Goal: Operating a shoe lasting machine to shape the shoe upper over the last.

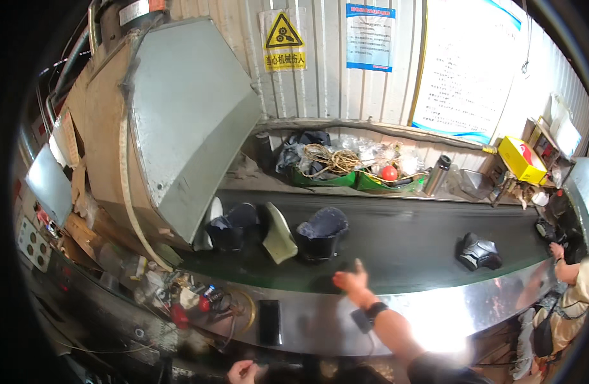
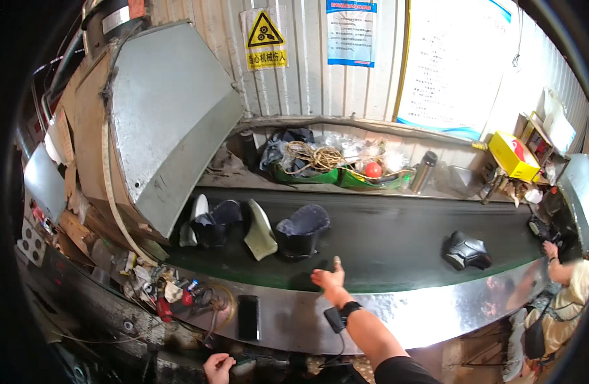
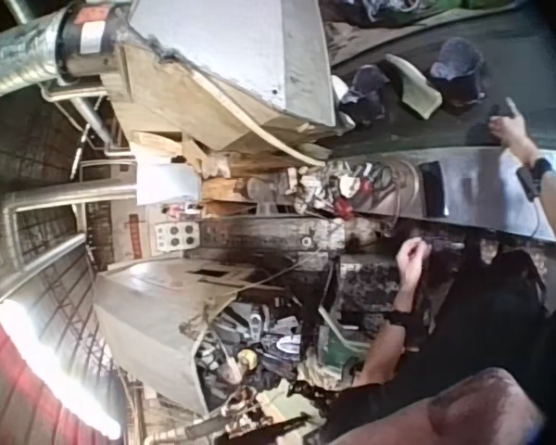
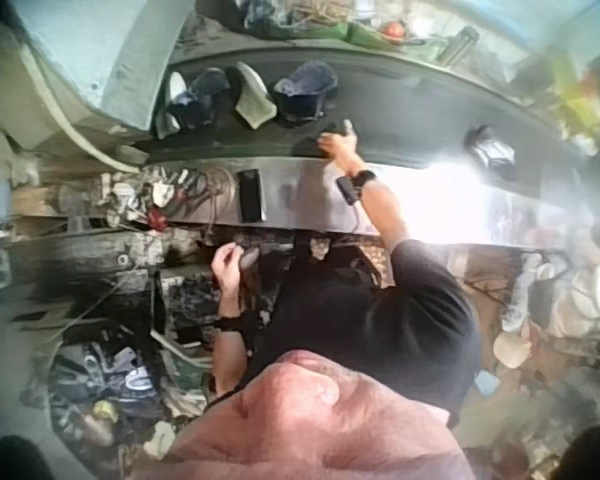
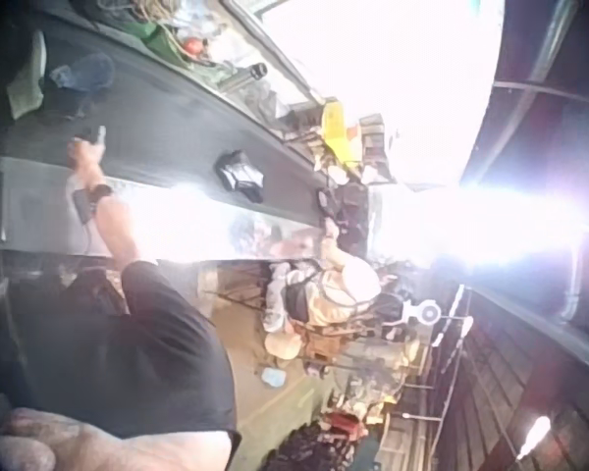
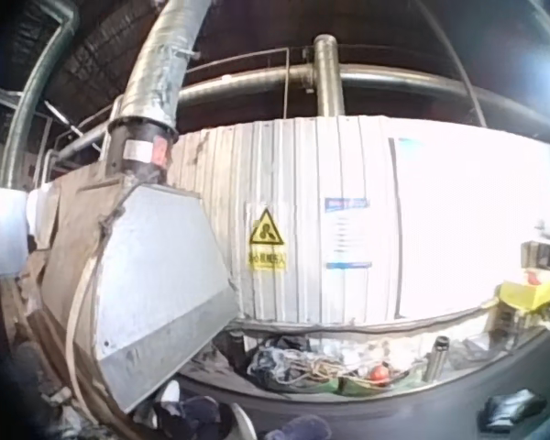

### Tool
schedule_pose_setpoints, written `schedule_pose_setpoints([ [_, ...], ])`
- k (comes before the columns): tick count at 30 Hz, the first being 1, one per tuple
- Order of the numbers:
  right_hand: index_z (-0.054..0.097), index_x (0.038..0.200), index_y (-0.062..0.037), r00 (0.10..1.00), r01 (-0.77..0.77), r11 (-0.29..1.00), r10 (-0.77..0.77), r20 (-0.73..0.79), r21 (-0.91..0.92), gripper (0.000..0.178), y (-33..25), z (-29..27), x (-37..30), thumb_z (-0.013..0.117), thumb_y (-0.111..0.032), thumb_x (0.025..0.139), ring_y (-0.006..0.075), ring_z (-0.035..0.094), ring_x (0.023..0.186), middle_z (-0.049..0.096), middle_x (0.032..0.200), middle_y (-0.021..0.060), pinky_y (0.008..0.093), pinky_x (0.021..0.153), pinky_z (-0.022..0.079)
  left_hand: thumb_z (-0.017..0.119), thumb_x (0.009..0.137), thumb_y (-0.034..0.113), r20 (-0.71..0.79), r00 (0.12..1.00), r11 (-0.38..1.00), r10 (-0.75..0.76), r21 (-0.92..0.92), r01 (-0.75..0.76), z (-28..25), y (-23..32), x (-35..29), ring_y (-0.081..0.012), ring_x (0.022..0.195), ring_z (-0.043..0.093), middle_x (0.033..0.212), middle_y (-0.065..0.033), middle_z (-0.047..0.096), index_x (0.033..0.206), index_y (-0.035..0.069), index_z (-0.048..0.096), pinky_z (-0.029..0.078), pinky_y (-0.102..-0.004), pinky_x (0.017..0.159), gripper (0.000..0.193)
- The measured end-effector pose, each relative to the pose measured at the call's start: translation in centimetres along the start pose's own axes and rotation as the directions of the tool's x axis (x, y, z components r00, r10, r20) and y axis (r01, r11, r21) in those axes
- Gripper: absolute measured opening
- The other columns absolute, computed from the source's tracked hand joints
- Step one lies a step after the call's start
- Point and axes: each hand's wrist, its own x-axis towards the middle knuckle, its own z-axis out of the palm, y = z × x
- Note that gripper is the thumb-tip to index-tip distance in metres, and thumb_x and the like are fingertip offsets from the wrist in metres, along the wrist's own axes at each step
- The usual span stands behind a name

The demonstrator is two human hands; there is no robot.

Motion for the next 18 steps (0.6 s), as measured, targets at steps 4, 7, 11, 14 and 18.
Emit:
schedule_pose_setpoints([
  [4,0.007,0.159,-0.0405,0.974,0.057,0.994,-0.034,-0.226,0.096,0.106,1.3,11.0,1.3,0.074,-0.002,0.085,0.0192,0.061,0.072,0.060,0.094,0.0046,0.0387,0.079,0.057,0.072,0.087,-0.003,-0.034,0.998,0.998,0.044,-0.048,-0.046,-0.3,0.1,1.2,-0.0174,0.099,0.065,0.108,-0.0079,0.069,0.115,-0.003,0.064,0.053,-0.0313,0.088,0.029],
  [7,0.015,0.158,-0.0365,0.950,0.165,0.972,-0.111,-0.291,0.166,0.101,-1.5,10.9,-0.2,0.075,-0.002,0.084,0.0111,0.054,0.066,0.059,0.088,-0.0005,0.0322,0.064,0.051,0.072,0.088,-0.001,0.000,1.000,0.999,0.030,0.023,-0.030,0.3,0.5,2.2,-0.0187,0.102,0.066,0.111,-0.0094,0.070,0.119,-0.004,0.062,0.053,-0.0308,0.090,0.032],
  [11,0.009,0.159,-0.0385,0.941,0.318,0.943,-0.302,-0.153,0.100,0.098,-5.8,3.0,-7.5,0.069,-0.005,0.089,0.0196,0.061,0.089,0.058,0.117,0.0059,0.0443,0.081,0.051,0.071,0.089,0.000,0.134,0.976,0.976,0.173,0.108,-0.188,2.5,1.4,6.5,-0.0186,0.102,0.067,0.109,-0.0099,0.071,0.115,-0.004,0.065,0.052,-0.0308,0.093,0.027],
  [14,-0.001,0.158,-0.0419,0.986,0.046,0.936,-0.098,0.132,0.348,0.096,-5.5,-3.8,-14.2,0.065,-0.011,0.096,0.0312,0.054,0.125,0.042,0.147,0.0122,0.0717,0.098,0.041,0.069,0.092,0.005,0.262,0.952,0.972,0.158,0.127,-0.196,6.5,1.9,12.7,-0.0197,0.104,0.067,0.113,-0.0109,0.070,0.119,-0.003,0.064,0.053,-0.0325,0.094,0.028],
  [18,0.004,0.158,-0.0351,0.998,0.065,0.926,-0.062,-0.021,0.371,0.087,-1.0,-7.6,-21.9,0.063,-0.017,0.098,0.0333,0.051,0.129,0.041,0.149,0.0121,0.0719,0.099,0.040,0.077,0.070,0.006,0.318,0.927,0.960,0.199,0.128,-0.250,15.6,3.8,22.9,-0.0267,0.113,0.063,0.118,-0.0171,0.067,0.123,-0.002,0.062,0.051,-0.0387,0.095,0.056],
])
